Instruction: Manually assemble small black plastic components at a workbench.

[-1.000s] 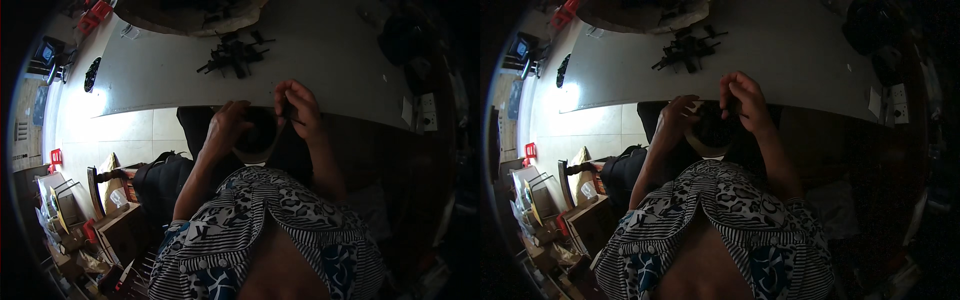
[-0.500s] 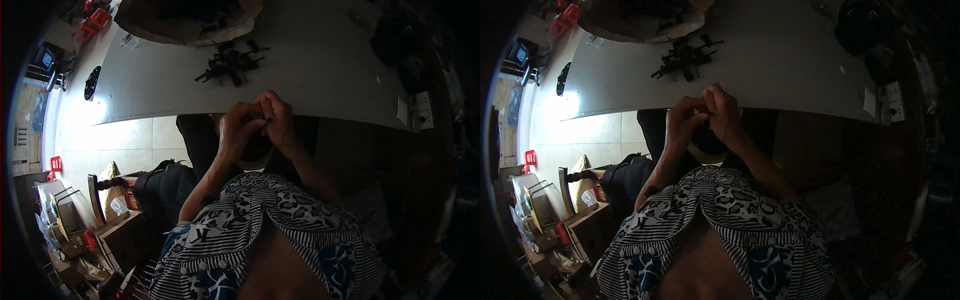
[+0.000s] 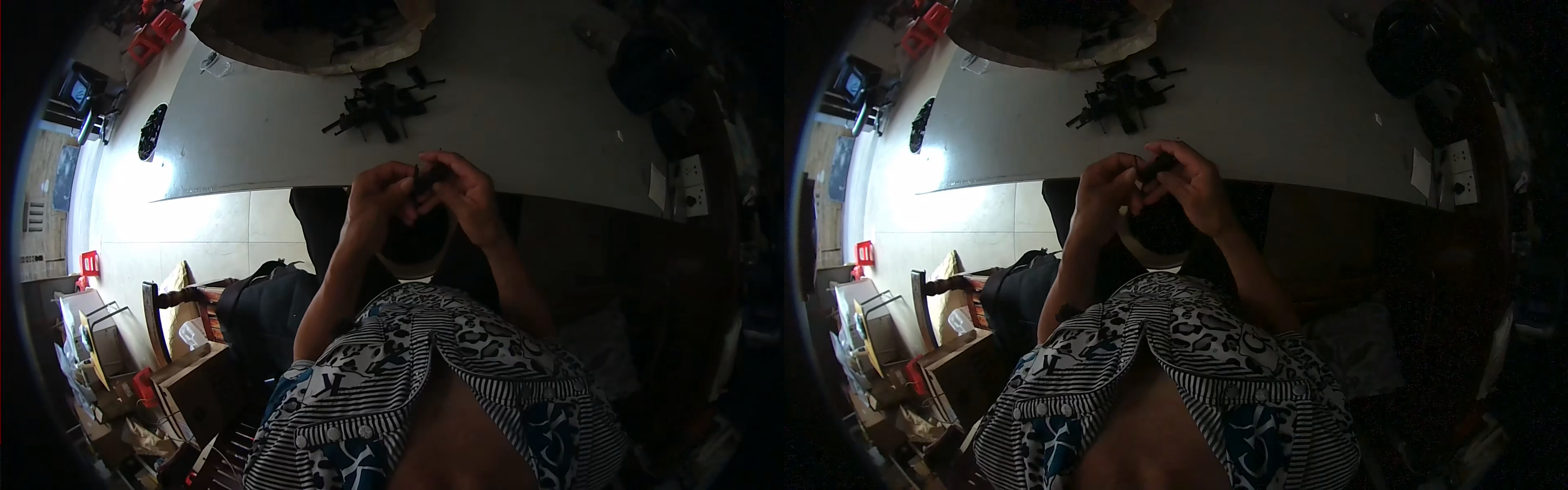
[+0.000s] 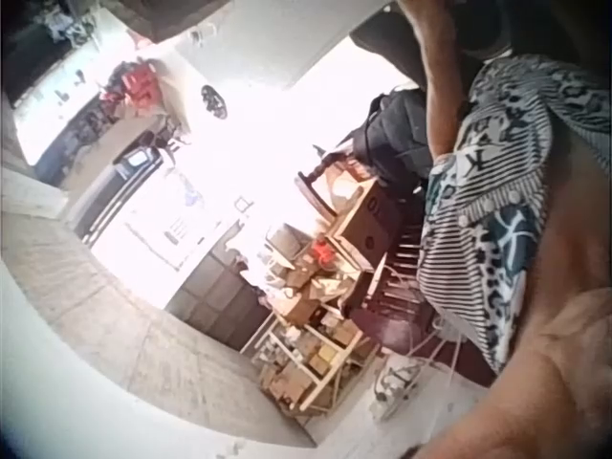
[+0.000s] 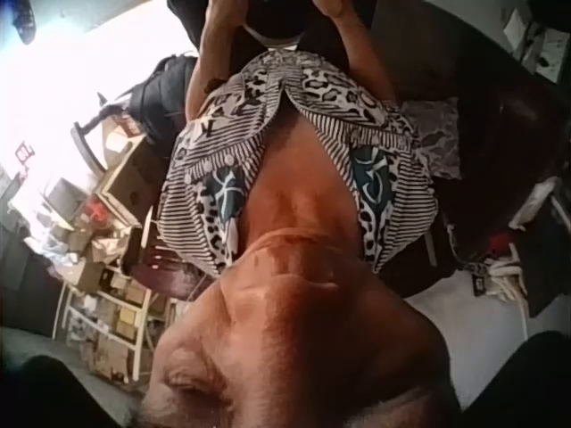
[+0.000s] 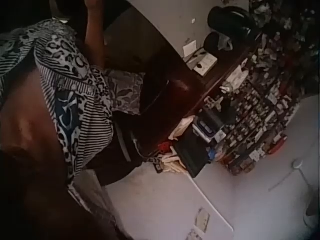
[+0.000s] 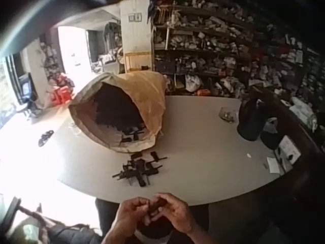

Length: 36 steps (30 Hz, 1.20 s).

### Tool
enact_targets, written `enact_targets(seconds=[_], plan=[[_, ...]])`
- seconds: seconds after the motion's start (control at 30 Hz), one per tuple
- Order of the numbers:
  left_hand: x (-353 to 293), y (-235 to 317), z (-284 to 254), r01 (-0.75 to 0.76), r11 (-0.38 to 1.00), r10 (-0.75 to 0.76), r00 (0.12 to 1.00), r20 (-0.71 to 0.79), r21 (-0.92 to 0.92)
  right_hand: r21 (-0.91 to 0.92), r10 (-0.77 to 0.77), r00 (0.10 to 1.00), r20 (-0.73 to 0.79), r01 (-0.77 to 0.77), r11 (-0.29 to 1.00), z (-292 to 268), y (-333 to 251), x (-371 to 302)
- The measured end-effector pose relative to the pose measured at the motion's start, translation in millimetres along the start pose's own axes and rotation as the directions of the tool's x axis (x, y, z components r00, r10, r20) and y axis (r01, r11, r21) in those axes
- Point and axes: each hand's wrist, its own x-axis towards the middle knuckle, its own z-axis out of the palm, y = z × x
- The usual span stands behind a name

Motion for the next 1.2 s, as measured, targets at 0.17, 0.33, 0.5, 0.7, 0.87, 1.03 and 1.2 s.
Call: enact_targets(seconds=[0.17, 0.33, 0.5, 0.7, 0.87, 1.03, 1.2], plan=[[-2, 10, -3, 0.15, 0.97, -0.119, 0.979, 0.165, -0.191, -0.21, 0.001, 0.994, 0.107, 0.021, 0.978, -15, -5, 3], [5, 11, -14, 0.197, 0.964, -0.137, 0.944, 0.3, -0.178, -0.366, 0.069, 0.988, 0.136, -0.015, 0.93, -15, -16, 5], [11, 14, -10, 0.213, 0.976, -0.191, 0.936, 0.295, -0.043, -0.199, 0.064, 0.997, 0.031, -0.057, 0.978, -9, -13, 1], [10, 8, 11, 0.117, 0.987, -0.11, 0.991, 0.069, -0.108, -0.277, -0.027, 0.999, -0.035, 0.016, 0.961, -5, -4, -1], [11, 3, 15, 0.037, 0.995, -0.042, 0.998, -0.045, -0.097, -0.338, -0.055, 0.996, -0.071, 0.028, 0.941, -1, -2, 0], [8, -1, 18, -0.015, 0.994, 0.004, 0.994, -0.107, -0.104, -0.523, -0.191, 0.98, -0.056, 0.134, 0.842, 7, -2, 1], [11, -12, 18, -0.1, 0.979, 0.072, 0.985, -0.159, -0.178, -0.67, -0.345, 0.938, -0.039, 0.231, 0.706, 16, 8, 0]])
